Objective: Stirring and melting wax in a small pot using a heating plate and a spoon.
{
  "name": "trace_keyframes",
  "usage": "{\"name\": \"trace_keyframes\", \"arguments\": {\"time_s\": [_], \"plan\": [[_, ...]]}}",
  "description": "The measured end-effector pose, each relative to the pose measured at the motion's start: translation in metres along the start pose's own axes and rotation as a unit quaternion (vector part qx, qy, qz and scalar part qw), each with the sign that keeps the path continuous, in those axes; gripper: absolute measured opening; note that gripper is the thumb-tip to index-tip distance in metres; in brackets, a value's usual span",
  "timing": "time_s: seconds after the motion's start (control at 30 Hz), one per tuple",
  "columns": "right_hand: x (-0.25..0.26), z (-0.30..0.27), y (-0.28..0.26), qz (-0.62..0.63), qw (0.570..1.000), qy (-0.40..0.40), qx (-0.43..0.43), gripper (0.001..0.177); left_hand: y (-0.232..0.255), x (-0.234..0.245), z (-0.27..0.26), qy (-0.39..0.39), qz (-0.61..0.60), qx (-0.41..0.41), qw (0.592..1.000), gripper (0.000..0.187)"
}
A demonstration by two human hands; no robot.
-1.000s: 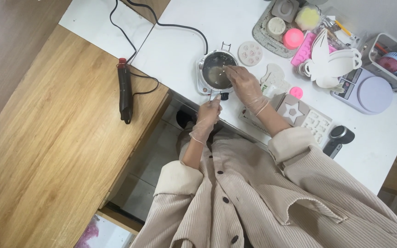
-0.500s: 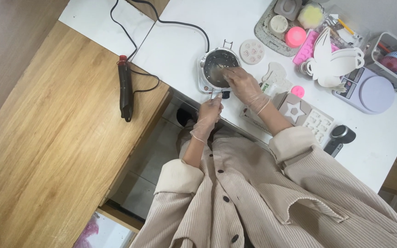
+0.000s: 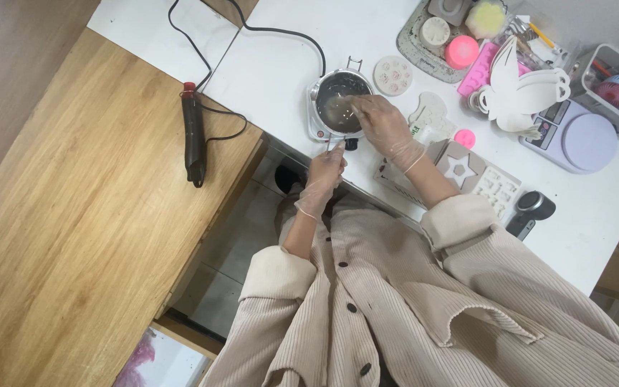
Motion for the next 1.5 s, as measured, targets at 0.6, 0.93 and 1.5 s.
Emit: {"name": "trace_keyframes", "arguments": {"time_s": [0.6,0.93,1.5], "plan": [[0.071,0.055,0.020,-0.096,0.979,-0.166,0.063,0.023,-0.027,-0.035,-0.015,0.018,-0.110,-0.016,0.994,0.038],[0.071,0.050,0.027,-0.126,0.971,-0.171,0.105,0.017,-0.037,-0.081,-0.015,0.124,-0.154,-0.019,0.980,0.046],[0.060,0.047,0.024,-0.161,0.961,-0.195,0.108,0.015,-0.016,-0.093,-0.029,0.163,-0.124,-0.048,0.978,0.048]]}}
Point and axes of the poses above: each hand's wrist, its own z-axis towards the middle knuckle, its own x-axis out of the back of the hand, y = z × x, the point moved 1 cm from there along z, towards the middle knuckle, and after that the axes turned 10 degrees about -x, right-handed, at the moved point
